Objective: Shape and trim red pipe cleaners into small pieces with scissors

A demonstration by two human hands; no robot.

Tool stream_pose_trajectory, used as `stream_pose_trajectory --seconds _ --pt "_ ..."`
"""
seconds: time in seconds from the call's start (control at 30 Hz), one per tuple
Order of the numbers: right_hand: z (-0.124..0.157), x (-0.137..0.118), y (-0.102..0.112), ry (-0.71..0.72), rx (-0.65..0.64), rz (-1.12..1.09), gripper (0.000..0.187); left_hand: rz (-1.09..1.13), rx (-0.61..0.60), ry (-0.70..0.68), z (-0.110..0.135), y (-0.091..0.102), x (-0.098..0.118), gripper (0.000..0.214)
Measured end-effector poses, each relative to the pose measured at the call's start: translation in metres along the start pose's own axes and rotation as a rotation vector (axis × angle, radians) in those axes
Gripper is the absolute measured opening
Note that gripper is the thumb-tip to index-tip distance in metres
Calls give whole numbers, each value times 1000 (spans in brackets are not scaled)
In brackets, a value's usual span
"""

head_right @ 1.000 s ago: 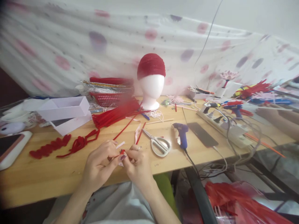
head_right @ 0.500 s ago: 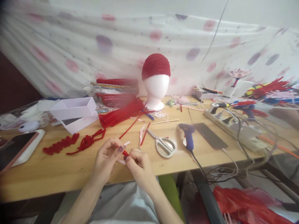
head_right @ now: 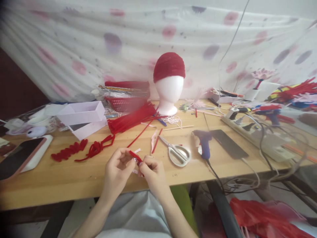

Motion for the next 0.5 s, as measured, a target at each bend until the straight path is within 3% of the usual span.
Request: stream_pose_trajectory --seconds 0.3,0.5 --pt "6 -10 -7 165 -74 185 32 299 -129 212 1 -10 -1 20" --pt "8 -4 -11 196 -23 257 33 125 94 95 -3 -3 -3 17"
Point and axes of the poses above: each hand's wrist, its own z-axis away from the middle knuckle, its own y-axis out of the back of the hand, x = y × z, the point moved 3 cm from there along -z, towards the middle knuckle, and after that the axes turned 14 degrees about -z, right-handed, at the moved point
